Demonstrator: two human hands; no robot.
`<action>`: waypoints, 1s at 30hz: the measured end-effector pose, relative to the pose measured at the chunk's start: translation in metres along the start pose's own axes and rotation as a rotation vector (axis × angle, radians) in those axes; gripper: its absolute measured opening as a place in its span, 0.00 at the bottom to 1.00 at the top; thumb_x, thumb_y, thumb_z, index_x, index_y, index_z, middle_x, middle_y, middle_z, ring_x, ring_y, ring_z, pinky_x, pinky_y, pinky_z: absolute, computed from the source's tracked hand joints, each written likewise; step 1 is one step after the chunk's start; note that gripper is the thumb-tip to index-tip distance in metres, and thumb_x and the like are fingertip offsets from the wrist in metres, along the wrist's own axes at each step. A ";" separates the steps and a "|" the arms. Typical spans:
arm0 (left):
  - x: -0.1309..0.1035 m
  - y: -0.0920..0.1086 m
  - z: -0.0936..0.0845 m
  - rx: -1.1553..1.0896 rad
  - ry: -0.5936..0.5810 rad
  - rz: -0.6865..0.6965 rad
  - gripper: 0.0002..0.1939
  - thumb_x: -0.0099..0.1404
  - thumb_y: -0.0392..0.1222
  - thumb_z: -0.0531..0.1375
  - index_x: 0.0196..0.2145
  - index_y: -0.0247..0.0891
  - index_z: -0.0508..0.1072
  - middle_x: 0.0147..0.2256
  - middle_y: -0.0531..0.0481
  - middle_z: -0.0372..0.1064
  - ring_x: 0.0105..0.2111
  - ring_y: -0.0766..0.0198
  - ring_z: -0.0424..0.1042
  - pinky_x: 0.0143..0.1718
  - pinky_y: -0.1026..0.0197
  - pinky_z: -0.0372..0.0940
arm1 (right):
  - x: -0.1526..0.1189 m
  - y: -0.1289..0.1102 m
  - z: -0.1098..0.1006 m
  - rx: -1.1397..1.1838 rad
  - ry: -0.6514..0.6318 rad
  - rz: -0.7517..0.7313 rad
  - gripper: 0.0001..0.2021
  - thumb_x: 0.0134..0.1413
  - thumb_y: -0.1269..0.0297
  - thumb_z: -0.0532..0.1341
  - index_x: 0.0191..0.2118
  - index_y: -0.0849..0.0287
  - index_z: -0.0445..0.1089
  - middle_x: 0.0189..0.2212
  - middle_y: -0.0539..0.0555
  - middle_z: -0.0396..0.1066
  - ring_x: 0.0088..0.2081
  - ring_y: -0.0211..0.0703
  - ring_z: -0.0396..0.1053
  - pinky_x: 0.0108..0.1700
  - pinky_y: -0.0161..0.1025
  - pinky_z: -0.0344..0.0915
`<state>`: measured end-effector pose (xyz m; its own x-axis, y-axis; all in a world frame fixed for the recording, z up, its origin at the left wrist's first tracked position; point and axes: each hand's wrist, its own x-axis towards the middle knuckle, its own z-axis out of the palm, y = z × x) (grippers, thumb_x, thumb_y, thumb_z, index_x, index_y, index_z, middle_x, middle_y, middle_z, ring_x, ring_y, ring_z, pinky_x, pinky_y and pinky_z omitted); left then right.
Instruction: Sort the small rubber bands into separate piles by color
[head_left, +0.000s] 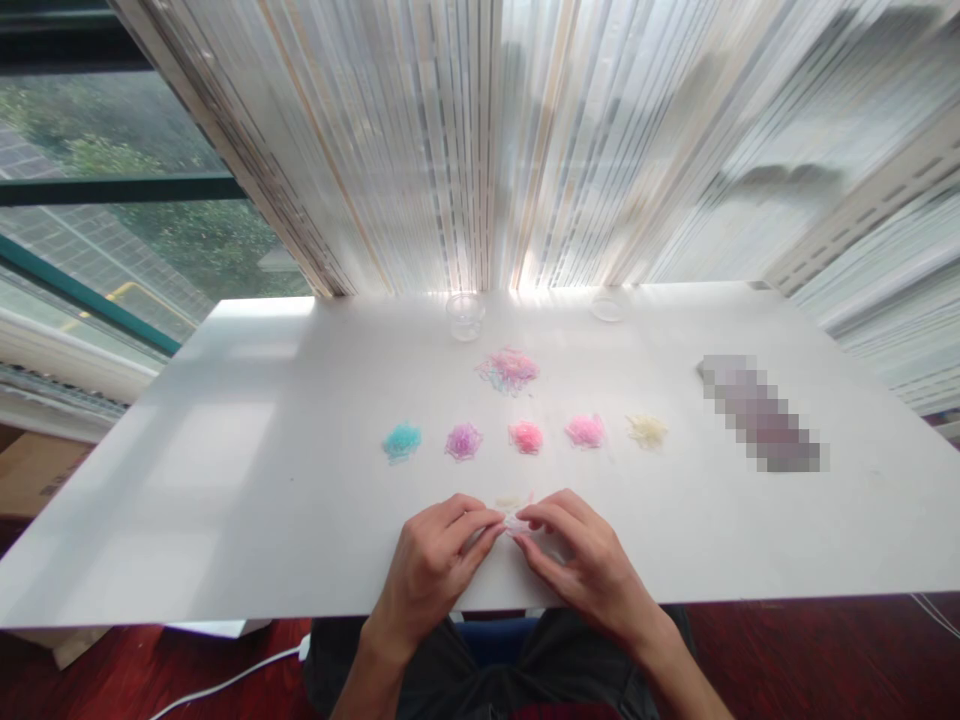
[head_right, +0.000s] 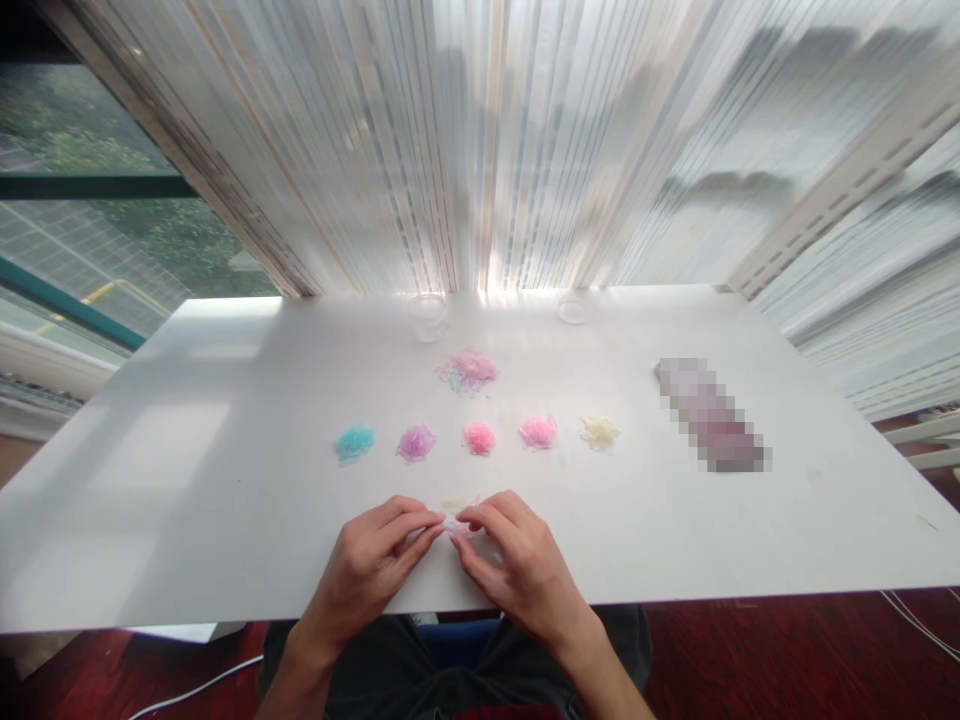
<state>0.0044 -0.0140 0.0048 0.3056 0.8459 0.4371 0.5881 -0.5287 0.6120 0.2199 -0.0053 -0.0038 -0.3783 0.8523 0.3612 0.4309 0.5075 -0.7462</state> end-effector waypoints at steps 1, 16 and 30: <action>0.000 0.000 0.000 -0.004 0.001 0.002 0.06 0.74 0.36 0.60 0.43 0.38 0.79 0.36 0.47 0.77 0.34 0.63 0.77 0.36 0.63 0.73 | 0.000 0.000 0.000 0.007 0.002 -0.002 0.07 0.66 0.69 0.63 0.48 0.55 0.72 0.37 0.54 0.72 0.38 0.43 0.73 0.40 0.39 0.73; 0.000 0.000 0.000 -0.032 -0.008 -0.018 0.05 0.74 0.36 0.60 0.41 0.38 0.78 0.35 0.48 0.77 0.32 0.64 0.76 0.33 0.65 0.70 | 0.001 -0.002 0.001 0.020 0.022 0.006 0.06 0.69 0.68 0.60 0.42 0.55 0.75 0.35 0.54 0.74 0.37 0.42 0.74 0.39 0.38 0.73; -0.001 0.000 0.002 -0.012 -0.036 -0.027 0.07 0.76 0.40 0.58 0.40 0.38 0.76 0.35 0.48 0.75 0.28 0.67 0.72 0.30 0.66 0.68 | 0.003 -0.005 -0.001 0.000 0.079 -0.017 0.05 0.66 0.69 0.61 0.41 0.55 0.75 0.33 0.53 0.74 0.33 0.41 0.74 0.36 0.37 0.73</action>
<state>0.0052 -0.0150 0.0032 0.3166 0.8617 0.3966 0.5876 -0.5064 0.6311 0.2175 -0.0049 0.0018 -0.3197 0.8510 0.4166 0.4250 0.5218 -0.7397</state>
